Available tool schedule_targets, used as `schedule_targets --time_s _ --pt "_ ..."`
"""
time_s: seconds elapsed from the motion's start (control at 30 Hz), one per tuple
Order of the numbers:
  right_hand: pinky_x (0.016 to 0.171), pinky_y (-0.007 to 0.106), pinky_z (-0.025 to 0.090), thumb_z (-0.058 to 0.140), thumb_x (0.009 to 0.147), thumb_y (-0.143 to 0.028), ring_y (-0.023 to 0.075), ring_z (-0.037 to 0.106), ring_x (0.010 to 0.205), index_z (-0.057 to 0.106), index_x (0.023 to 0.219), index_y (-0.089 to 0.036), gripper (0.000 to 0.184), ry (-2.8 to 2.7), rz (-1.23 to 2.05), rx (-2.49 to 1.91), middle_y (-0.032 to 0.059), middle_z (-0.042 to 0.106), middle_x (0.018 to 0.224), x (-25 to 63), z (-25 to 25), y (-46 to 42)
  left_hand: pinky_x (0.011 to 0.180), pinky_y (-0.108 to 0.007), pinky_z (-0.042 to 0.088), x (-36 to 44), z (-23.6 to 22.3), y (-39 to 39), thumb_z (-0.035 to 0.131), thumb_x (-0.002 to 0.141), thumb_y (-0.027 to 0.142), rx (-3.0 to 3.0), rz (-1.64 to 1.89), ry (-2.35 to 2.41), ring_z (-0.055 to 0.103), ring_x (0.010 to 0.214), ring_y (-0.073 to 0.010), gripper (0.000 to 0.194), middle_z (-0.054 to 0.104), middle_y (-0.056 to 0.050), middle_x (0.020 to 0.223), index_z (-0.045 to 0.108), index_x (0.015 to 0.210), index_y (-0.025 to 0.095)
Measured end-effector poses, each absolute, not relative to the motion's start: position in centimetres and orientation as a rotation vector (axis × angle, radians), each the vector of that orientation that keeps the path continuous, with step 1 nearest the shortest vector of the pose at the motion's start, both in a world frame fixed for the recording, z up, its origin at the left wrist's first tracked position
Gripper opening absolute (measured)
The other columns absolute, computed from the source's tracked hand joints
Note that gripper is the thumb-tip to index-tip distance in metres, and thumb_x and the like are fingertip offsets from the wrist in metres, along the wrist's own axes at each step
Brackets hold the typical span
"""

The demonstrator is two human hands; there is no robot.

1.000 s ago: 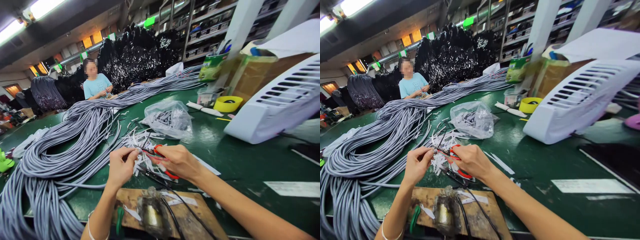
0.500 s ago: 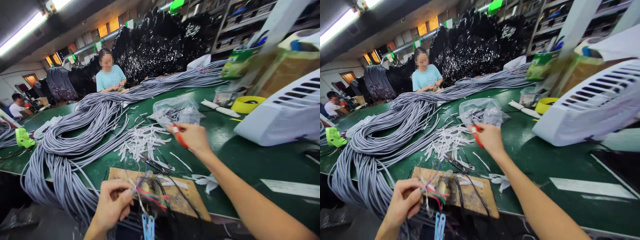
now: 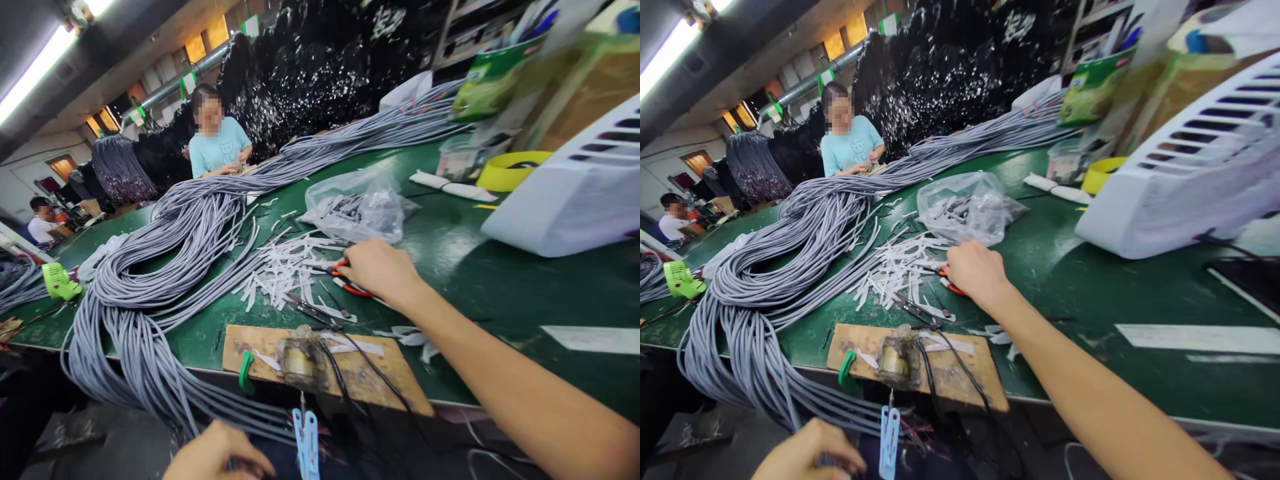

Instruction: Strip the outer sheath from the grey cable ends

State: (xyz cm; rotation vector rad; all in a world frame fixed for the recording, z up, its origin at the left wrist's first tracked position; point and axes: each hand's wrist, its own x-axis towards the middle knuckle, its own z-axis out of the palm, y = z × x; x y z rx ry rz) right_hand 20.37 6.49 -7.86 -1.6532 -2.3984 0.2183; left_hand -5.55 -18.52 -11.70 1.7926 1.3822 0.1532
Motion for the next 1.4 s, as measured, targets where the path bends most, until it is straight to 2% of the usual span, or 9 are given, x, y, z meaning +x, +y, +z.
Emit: schedule_targets --time_s 0.1,0.17,0.33,0.47,0.63,0.97,1.13,1.23,1.4 --pt "0.065 0.030 0.044 0.046 0.078 -0.024 0.0254 0.062 0.088 0.069 0.087 -0.017 0.026 -2.466 0.259 -1.659 0.0126 0.068 0.092 19.7 -7.3 5.8 0.084 -0.025 0.041 -6.0 -7.1 -15.1 0.049 0.083 0.032 1.868 0.358 1.670 0.061 0.090 -0.0177 0.026 0.070 -0.005 0.095 0.068 0.097 0.023" --pt "0.062 0.025 0.044 0.055 0.072 -0.027 0.0208 0.064 0.080 0.070 0.079 -0.021 0.018 -2.569 0.320 -1.604 0.0065 0.070 0.083 18.9 -7.1 5.1 0.076 -0.025 0.045 -6.1 -5.4 -11.5 0.044 0.085 0.029 1.959 0.460 1.734 0.062 0.082 -0.0169 0.028 0.070 -0.006 0.086 0.068 0.094 0.018" --pt "0.060 0.028 0.044 0.051 0.067 -0.007 0.0262 0.065 0.081 0.069 0.085 -0.012 0.026 -2.680 0.220 -1.582 0.0162 0.069 0.084 17.7 -7.6 3.5 0.081 -0.023 0.044 -5.6 -5.8 -1.0 0.043 0.084 0.018 2.210 0.301 2.113 0.060 0.091 -0.0153 0.027 0.067 -0.009 0.100 0.063 0.101 0.013" --pt "0.063 0.029 0.044 0.043 0.072 -0.001 0.0268 0.064 0.085 0.066 0.091 -0.010 0.031 -2.707 0.159 -1.543 0.0187 0.068 0.086 17.6 -7.7 3.2 0.084 -0.030 0.043 -4.2 -7.4 4.1 0.053 0.078 0.020 2.269 0.114 2.219 0.059 0.093 -0.0216 0.019 0.065 -0.012 0.095 0.063 0.092 0.011" --pt "0.063 0.030 0.044 0.037 0.075 0.000 0.0290 0.064 0.086 0.067 0.085 -0.008 0.033 -2.712 0.161 -1.539 0.0201 0.067 0.086 18.0 -7.1 3.6 0.079 -0.035 0.044 -2.9 -8.6 4.9 0.041 0.085 0.023 2.301 -0.045 2.384 0.055 0.095 -0.0272 0.025 0.059 -0.019 0.096 0.057 0.093 0.006" --pt "0.060 0.029 0.042 0.038 0.082 -0.008 0.0279 0.065 0.084 0.063 0.091 -0.011 0.027 -2.624 0.178 -1.535 0.0162 0.067 0.089 18.4 -7.1 4.0 0.073 -0.034 0.042 -2.4 -9.1 4.0 0.037 0.088 0.025 2.281 -0.107 2.409 0.060 0.086 -0.0264 0.026 0.063 -0.018 0.086 0.055 0.095 0.008" --pt "0.057 0.029 0.040 0.038 0.084 -0.012 0.0281 0.065 0.080 0.064 0.087 -0.014 0.026 -2.573 0.194 -1.518 0.0142 0.067 0.086 18.6 -6.9 4.2 0.064 -0.028 0.039 -4.4 -7.9 4.5 0.048 0.082 0.037 2.193 0.098 2.402 0.061 0.069 -0.0223 0.025 0.063 -0.009 0.068 0.058 0.080 0.014" --pt "0.055 0.028 0.038 0.037 0.085 -0.015 0.0255 0.065 0.076 0.063 0.088 -0.017 0.026 -2.529 0.200 -1.484 0.0106 0.066 0.085 18.7 -6.8 4.3 0.056 -0.026 0.034 -6.2 -5.9 5.1 0.041 0.084 0.044 2.118 0.356 2.445 0.056 0.060 -0.0186 0.037 0.057 -0.005 0.057 0.056 0.065 0.016" --pt "0.058 0.024 0.039 0.036 0.087 -0.017 0.0168 0.061 0.073 0.060 0.088 -0.018 0.024 -2.332 0.270 -1.312 0.0059 0.064 0.083 18.3 -6.7 4.4 0.053 -0.022 0.033 -4.9 -2.8 5.5 0.034 0.087 0.037 2.097 0.780 2.301 0.048 0.056 -0.0131 0.038 0.052 -0.001 0.056 0.060 0.072 0.012"
